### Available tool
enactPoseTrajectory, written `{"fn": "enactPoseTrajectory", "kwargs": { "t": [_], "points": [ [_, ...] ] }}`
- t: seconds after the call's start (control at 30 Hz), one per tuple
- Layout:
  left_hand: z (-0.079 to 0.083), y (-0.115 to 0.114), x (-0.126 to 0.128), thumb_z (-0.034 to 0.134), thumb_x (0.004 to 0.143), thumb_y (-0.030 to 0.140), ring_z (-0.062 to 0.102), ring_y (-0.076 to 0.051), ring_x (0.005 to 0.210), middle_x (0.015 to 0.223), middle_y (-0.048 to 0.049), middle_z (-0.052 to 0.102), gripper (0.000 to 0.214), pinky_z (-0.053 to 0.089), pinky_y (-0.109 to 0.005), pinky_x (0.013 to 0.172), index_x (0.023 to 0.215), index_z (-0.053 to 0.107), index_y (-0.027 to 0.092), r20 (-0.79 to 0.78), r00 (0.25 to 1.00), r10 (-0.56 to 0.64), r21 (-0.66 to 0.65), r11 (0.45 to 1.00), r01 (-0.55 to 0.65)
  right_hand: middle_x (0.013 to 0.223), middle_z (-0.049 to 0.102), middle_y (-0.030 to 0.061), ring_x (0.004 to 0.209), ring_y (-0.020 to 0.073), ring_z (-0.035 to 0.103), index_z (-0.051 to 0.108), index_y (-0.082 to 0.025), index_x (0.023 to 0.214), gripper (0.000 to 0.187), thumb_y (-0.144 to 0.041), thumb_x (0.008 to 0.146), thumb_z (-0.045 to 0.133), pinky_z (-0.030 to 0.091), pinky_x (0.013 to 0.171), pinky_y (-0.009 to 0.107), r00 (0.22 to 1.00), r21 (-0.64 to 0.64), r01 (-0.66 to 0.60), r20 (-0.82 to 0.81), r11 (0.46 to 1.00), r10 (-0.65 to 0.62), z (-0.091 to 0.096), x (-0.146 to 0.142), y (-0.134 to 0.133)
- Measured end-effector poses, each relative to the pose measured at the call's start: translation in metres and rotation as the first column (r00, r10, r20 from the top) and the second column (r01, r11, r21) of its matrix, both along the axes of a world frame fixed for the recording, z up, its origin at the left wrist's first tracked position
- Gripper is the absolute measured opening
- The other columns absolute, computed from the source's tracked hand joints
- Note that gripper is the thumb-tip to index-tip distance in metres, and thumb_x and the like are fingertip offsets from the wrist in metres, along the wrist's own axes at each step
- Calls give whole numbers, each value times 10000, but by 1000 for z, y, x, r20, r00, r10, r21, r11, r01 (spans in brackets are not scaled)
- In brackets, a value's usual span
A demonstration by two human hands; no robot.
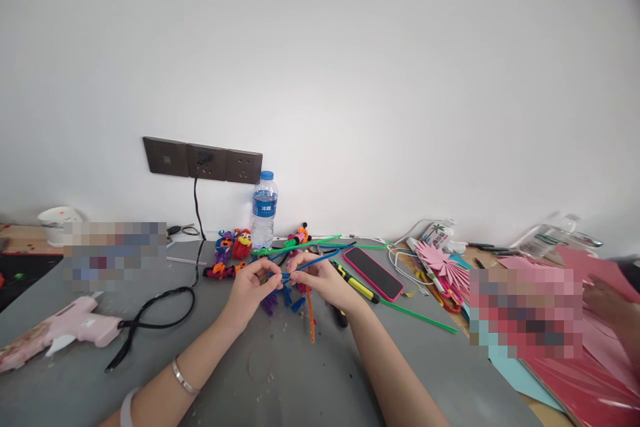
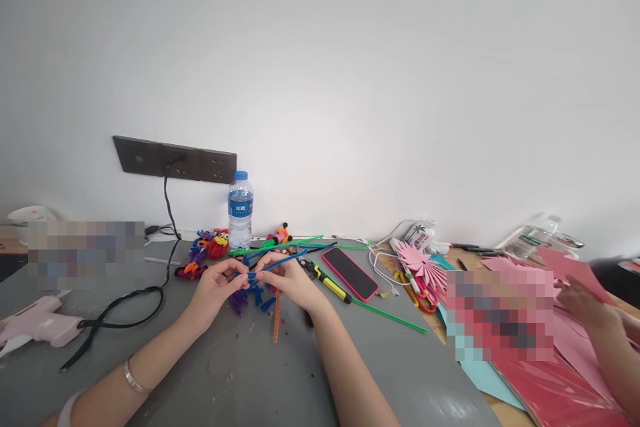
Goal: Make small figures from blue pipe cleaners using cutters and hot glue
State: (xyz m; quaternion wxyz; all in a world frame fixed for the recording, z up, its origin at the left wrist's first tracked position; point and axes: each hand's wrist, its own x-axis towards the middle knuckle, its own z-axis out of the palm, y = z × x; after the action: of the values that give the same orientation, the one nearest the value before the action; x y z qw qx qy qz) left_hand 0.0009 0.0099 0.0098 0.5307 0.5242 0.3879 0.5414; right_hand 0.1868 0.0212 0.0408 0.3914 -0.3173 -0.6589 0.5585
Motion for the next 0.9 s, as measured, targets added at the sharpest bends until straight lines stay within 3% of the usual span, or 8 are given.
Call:
{"fn": "enactPoseTrajectory", "kwargs": {
  "t": [0.23, 0.43, 0.77, 0.9],
  "points": [
    [0, -1, 1, 802, 627, 395, 621, -136, 607, 690, -5, 638, 281, 570, -279, 641, 710, 669, 161, 47, 997, -63, -71, 995, 66, 798, 595, 5, 726, 145, 589, 630, -197, 876, 204, -395, 855, 676, 427, 619, 244, 996, -52, -78, 39, 996, 81, 0, 6, 0],
    [4, -2, -1, 813, 626, 388, 615, -125, 606, 701, -5, 647, 280, 553, -258, 637, 712, 681, 157, 42, 996, -73, -81, 994, 76, 834, 602, 19, 754, 142, 591, 630, -176, 881, 220, -387, 854, 686, 438, 639, 240, 995, -30, -96, 21, 995, 97, -2, 8, 1],
    [-1, -4, 2, 850, 612, 379, 609, -96, 569, 627, 12, 652, 313, 492, -206, 594, 705, 667, 144, 152, 954, -260, -181, 941, 285, 821, 587, 17, 742, 131, 583, 625, -162, 885, 271, -424, 848, 687, 487, 729, 271, 954, -121, -292, 32, 949, 297, 3, 15, 0],
    [1, -6, 2, 863, 605, 375, 607, -90, 579, 686, 5, 680, 369, 492, -213, 606, 791, 640, 147, 196, 937, -290, -210, 921, 329, 802, 588, 12, 738, 124, 562, 632, -162, 878, 307, -460, 831, 694, 473, 728, 260, 945, -123, -316, 50, 941, 324, 6, 16, 0]
  ]
}}
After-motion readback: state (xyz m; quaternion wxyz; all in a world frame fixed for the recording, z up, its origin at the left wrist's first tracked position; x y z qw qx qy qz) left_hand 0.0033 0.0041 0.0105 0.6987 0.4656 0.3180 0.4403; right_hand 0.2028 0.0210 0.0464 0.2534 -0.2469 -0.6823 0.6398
